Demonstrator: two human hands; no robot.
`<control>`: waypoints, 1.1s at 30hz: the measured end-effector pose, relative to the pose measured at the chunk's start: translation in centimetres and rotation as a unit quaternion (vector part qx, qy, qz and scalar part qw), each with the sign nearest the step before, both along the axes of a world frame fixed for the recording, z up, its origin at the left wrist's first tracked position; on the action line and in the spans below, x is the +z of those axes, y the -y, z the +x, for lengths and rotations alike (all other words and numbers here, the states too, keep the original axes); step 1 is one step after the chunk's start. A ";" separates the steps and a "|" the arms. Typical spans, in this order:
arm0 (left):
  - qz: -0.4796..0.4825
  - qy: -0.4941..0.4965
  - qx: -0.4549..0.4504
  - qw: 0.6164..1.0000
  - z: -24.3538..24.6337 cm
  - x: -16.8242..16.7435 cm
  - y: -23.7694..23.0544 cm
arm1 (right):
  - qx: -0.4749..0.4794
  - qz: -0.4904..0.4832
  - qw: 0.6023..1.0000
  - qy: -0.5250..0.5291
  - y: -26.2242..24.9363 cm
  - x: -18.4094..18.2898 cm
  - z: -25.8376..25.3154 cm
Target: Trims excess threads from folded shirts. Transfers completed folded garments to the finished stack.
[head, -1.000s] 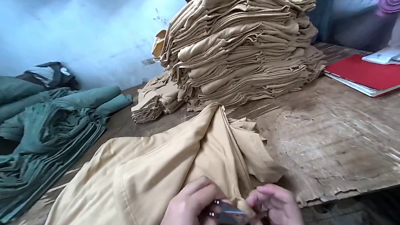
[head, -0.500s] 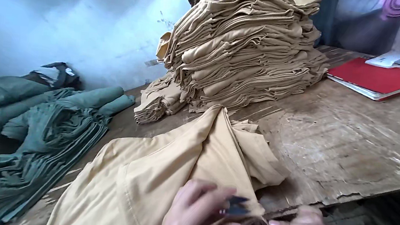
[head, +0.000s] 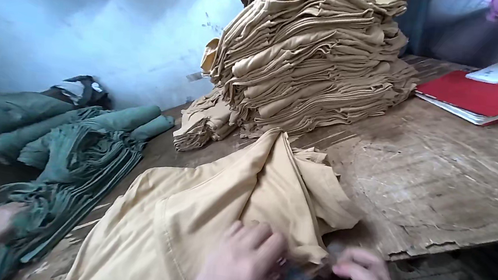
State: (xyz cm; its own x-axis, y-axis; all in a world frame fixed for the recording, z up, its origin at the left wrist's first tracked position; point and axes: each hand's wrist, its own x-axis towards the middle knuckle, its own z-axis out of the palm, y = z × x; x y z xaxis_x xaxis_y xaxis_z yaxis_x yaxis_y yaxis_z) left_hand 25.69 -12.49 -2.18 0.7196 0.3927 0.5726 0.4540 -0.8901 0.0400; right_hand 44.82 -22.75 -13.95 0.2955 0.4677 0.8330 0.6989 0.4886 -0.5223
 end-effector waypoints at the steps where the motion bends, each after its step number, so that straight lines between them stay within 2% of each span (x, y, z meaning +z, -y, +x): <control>1: -0.013 0.043 0.024 0.999 -1.7 1.0 -0.7 | 0.032 -0.028 0.999 -0.005 -0.2 -0.1 0.1; 2: 0.016 0.127 0.072 0.989 -3.5 1.9 -1.3 | 0.064 -0.035 0.997 -0.012 -0.2 -0.1 0.5; 4: 0.116 0.295 0.193 0.928 -5.5 3.9 -1.7 | 0.126 -0.052 0.991 0.000 0.7 0.4 1.8; 5: 0.144 0.331 0.220 0.906 -5.5 4.7 -1.4 | 0.163 -0.062 0.985 0.004 1.2 0.8 2.5; 6: 0.149 0.321 0.202 0.913 -5.0 4.8 -0.5 | 0.194 -0.065 0.979 -0.002 1.5 1.3 3.0; 8: 0.064 0.227 0.120 0.964 -2.8 3.4 2.2 | 0.180 -0.063 0.982 0.002 1.1 2.3 2.9; 10: -0.031 0.150 0.082 0.985 0.5 1.2 3.2 | 0.077 -0.062 0.994 0.045 -0.3 2.6 1.7; 11: -0.046 0.136 0.083 0.986 1.6 -0.1 2.6 | 0.024 -0.048 0.996 0.072 -1.1 2.2 1.4; 12: -0.047 0.127 0.090 0.987 2.0 -1.3 1.7 | 0.015 -0.022 0.998 0.065 -1.5 1.8 1.4; 14: -0.050 0.120 0.099 0.987 1.2 -2.7 -0.3 | 0.117 -0.028 0.992 0.032 -0.3 1.8 2.9; 16: -0.069 0.108 0.075 0.989 -0.1 -2.6 -0.6 | 0.245 -0.163 0.954 0.064 2.2 2.2 5.7; 17: -0.082 0.098 0.052 0.990 -0.6 -2.3 -0.1 | 0.265 -0.265 0.919 0.122 3.4 2.4 6.8; 19: -0.095 0.065 0.003 0.993 -0.7 -2.1 1.2 | 0.236 -0.424 0.847 0.217 4.7 2.5 7.5; 20: -0.096 0.048 -0.015 0.994 -0.5 -2.3 1.7 | 0.197 -0.451 0.840 0.229 4.9 2.5 7.0; 21: -0.093 0.034 -0.026 0.995 -0.3 -2.7 2.0 | 0.151 -0.437 0.860 0.217 4.9 2.4 6.3; 22: -0.094 0.033 -0.032 0.995 -0.2 -3.1 2.1 | 0.105 -0.389 0.898 0.175 4.7 2.3 5.2; 24: -0.121 0.057 -0.041 0.990 0.0 -3.2 2.0 | 0.027 -0.240 0.969 0.049 3.6 2.5 2.6; 26: -0.157 0.082 -0.053 0.983 0.0 -2.3 2.0 | -0.006 -0.121 0.992 -0.034 2.0 2.9 0.3; 27: -0.173 0.090 -0.061 0.979 0.1 -1.9 1.9 | 0.007 -0.078 0.995 -0.065 1.0 3.0 -0.5; 29: -0.199 0.108 -0.056 0.972 0.4 -1.1 1.8 | 0.092 0.009 0.984 -0.151 -1.7 2.8 -1.2; 31: -0.214 0.135 -0.024 0.967 0.9 -0.9 1.1 | 0.210 0.049 0.938 -0.270 -4.2 2.8 -1.1; 33: -0.227 0.167 0.000 0.959 1.4 -1.4 -0.3 | 0.284 0.054 0.908 -0.303 -5.4 2.8 -0.8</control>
State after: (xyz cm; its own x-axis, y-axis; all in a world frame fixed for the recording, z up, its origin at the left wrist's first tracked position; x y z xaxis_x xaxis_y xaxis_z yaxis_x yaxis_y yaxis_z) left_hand 27.14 -12.22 -3.58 0.5253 0.6567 0.5412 0.3485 -0.7462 0.5672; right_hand 44.06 -17.36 -11.15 0.4526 0.6127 0.6479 -0.0813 0.7519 -0.6543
